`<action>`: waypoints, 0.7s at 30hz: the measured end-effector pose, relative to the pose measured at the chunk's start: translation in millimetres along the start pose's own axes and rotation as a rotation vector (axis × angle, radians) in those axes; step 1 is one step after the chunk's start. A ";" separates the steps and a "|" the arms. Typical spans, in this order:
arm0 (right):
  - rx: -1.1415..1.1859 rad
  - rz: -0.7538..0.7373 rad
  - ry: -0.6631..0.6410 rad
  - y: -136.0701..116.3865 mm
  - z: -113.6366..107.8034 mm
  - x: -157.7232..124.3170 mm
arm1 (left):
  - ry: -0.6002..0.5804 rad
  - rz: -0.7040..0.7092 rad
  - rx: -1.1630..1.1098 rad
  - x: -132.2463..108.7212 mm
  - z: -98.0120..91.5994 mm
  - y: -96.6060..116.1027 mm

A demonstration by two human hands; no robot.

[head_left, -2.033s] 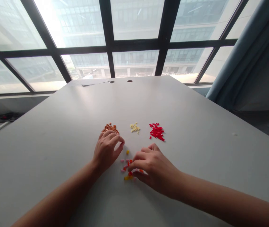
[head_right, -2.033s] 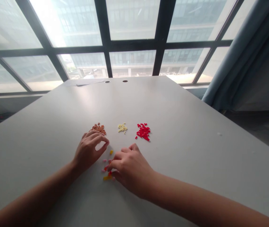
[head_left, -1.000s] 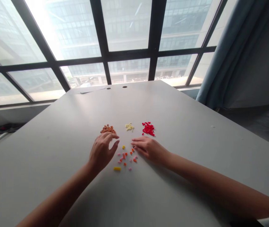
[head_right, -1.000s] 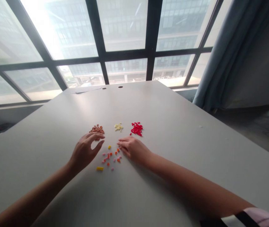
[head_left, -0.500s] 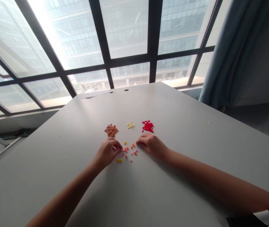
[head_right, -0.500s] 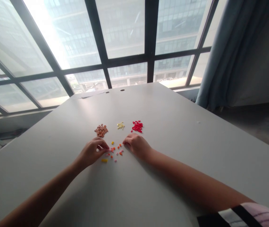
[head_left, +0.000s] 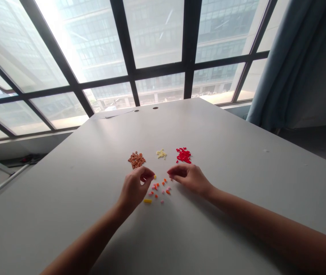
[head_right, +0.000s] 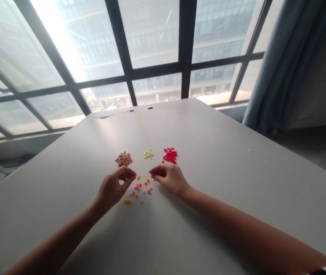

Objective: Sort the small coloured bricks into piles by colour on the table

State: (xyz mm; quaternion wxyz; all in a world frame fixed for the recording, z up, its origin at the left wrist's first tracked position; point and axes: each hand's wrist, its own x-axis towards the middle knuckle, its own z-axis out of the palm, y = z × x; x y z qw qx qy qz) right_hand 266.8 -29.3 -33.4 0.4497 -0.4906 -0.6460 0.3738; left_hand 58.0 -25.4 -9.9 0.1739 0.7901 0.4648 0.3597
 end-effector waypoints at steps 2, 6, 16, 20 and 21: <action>0.072 0.052 0.005 -2.0 2.7 -1.7 | 0.013 -0.014 -0.081 -0.6 5.3 6.8; 0.226 0.115 0.001 -12.4 9.0 -6.5 | 0.037 -0.004 -0.160 -5.3 11.9 17.6; 0.515 0.362 0.101 -23.6 21.3 -14.7 | 0.088 0.113 -0.059 -11.0 12.1 26.9; 0.551 0.383 0.114 -23.0 22.3 -16.1 | 0.088 0.129 -0.059 -10.9 11.6 28.5; 0.550 0.381 0.114 -23.3 22.2 -16.3 | 0.085 0.132 -0.061 -10.8 11.3 28.8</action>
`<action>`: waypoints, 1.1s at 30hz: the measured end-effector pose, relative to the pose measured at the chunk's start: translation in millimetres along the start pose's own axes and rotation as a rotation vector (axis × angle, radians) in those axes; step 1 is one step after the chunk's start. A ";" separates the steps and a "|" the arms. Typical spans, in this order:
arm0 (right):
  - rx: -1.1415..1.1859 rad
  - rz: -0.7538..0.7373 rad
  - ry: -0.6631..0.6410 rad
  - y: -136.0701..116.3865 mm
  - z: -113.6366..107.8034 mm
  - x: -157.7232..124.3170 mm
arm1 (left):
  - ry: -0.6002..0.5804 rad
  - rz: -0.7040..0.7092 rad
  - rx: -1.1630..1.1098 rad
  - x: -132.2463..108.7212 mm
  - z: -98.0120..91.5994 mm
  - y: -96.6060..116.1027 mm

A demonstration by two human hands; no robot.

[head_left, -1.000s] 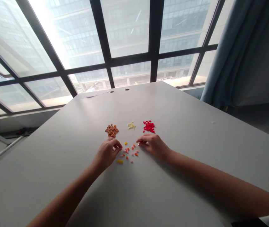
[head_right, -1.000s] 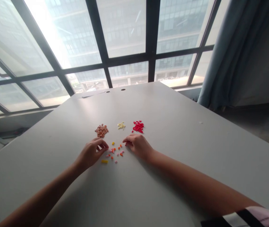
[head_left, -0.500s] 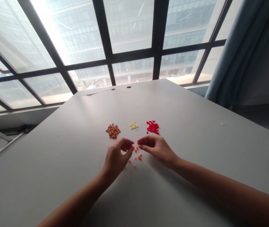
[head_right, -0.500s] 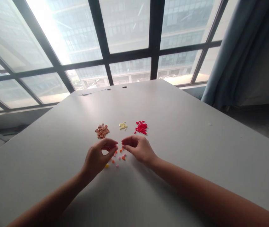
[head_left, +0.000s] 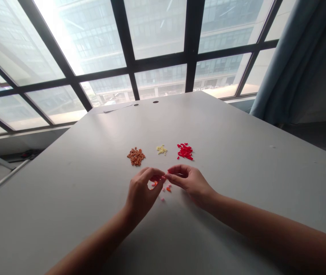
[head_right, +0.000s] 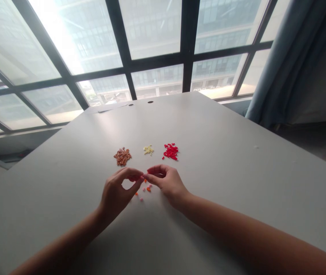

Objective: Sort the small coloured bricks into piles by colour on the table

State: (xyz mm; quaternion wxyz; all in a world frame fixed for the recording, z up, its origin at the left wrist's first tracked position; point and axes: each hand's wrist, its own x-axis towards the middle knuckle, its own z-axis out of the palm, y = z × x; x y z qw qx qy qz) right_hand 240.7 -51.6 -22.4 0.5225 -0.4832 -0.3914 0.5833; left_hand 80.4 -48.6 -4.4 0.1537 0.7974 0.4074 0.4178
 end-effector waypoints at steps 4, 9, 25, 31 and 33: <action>-0.036 -0.026 -0.009 -3.2 -0.2 -1.6 | -0.011 0.007 -0.015 1.0 -1.3 -0.3; -0.118 -0.094 -0.033 -6.5 0.4 -3.7 | -0.011 0.013 -0.004 0.6 -2.6 -0.5; -0.990 -0.796 -0.208 6.2 -18.5 15.4 | -0.252 -0.110 0.454 20.8 -57.0 -61.3; -0.970 -0.782 -0.164 7.8 -20.6 15.3 | -0.342 -0.123 0.439 22.3 -64.1 -70.0; -0.975 -0.781 -0.130 7.3 -21.2 14.6 | -0.330 -0.105 0.500 22.9 -67.2 -69.7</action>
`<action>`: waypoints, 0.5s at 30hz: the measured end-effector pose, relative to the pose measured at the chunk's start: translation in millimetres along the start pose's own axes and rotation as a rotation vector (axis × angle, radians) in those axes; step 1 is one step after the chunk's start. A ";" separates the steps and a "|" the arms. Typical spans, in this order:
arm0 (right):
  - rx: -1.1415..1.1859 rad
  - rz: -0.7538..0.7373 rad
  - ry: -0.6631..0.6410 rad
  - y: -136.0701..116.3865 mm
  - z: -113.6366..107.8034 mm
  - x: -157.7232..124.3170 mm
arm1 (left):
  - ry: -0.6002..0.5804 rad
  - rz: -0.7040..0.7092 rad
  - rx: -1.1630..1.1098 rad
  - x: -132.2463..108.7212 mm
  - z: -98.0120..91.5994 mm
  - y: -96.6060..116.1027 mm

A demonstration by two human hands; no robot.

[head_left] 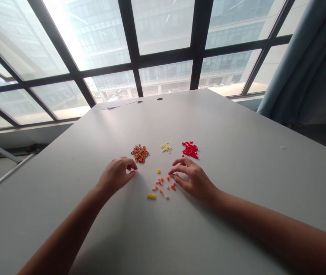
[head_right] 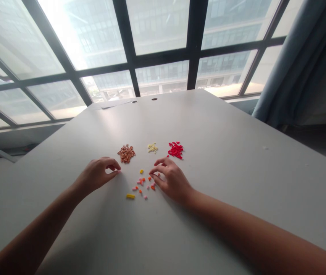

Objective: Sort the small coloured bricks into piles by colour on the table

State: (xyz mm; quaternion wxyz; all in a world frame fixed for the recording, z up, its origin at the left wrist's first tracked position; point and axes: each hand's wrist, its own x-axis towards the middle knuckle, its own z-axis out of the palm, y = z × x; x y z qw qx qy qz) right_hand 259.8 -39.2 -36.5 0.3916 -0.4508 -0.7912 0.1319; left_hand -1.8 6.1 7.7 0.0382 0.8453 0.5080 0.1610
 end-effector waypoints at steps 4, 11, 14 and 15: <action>-0.022 0.037 0.034 -0.4 -0.2 -0.7 | 0.045 0.011 0.050 -1.2 -4.0 6.6; -0.020 0.046 0.054 -1.5 -0.6 -1.8 | -0.064 0.141 -0.236 -4.7 13.9 39.8; -0.018 0.047 0.056 -2.0 -1.1 -2.1 | -0.070 0.154 -0.264 -5.7 21.3 46.2; -0.018 0.048 0.058 -2.1 -1.2 -2.2 | -0.068 0.154 -0.264 -5.7 22.4 47.1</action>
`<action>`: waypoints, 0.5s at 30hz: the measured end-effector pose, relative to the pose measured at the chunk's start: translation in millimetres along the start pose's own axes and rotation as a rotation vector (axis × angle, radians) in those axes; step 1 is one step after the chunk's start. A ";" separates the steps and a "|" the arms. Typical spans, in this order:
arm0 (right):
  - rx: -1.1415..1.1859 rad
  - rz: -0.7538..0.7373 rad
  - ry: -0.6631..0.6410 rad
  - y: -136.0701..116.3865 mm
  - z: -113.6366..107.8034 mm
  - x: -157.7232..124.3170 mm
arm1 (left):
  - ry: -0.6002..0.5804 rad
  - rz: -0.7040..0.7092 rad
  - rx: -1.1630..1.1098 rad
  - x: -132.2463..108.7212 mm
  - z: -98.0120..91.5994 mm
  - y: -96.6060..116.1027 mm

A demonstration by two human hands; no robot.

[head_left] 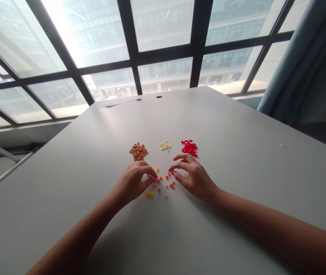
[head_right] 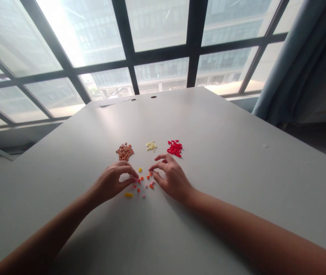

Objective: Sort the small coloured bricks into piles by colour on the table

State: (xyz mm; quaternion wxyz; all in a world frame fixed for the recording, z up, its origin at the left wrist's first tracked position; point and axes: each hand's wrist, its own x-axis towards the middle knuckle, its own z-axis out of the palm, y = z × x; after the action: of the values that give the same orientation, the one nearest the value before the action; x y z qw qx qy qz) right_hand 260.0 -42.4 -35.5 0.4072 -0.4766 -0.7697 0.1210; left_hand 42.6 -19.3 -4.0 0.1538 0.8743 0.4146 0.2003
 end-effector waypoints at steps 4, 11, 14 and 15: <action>-0.002 -0.007 0.006 0.1 0.1 -0.1 | -0.031 -0.021 0.105 0.6 -4.1 0.3; 0.000 -0.009 0.016 -0.3 0.3 -0.1 | -0.135 -0.151 0.478 -2.9 -39.0 -14.2; 0.004 -0.007 0.022 -0.1 0.7 -0.3 | -0.111 -0.165 0.461 -4.5 -50.2 -24.3; 0.005 -0.007 0.023 0.2 0.8 -0.4 | -0.097 -0.167 0.436 -5.0 -52.5 -27.4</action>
State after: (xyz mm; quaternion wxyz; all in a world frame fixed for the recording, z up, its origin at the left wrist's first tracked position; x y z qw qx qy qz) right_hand 259.5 -42.4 -36.4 0.4177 -0.4744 -0.7662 0.1160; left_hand -3.5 -1.1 28.7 -0.0030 0.8580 0.5112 0.0504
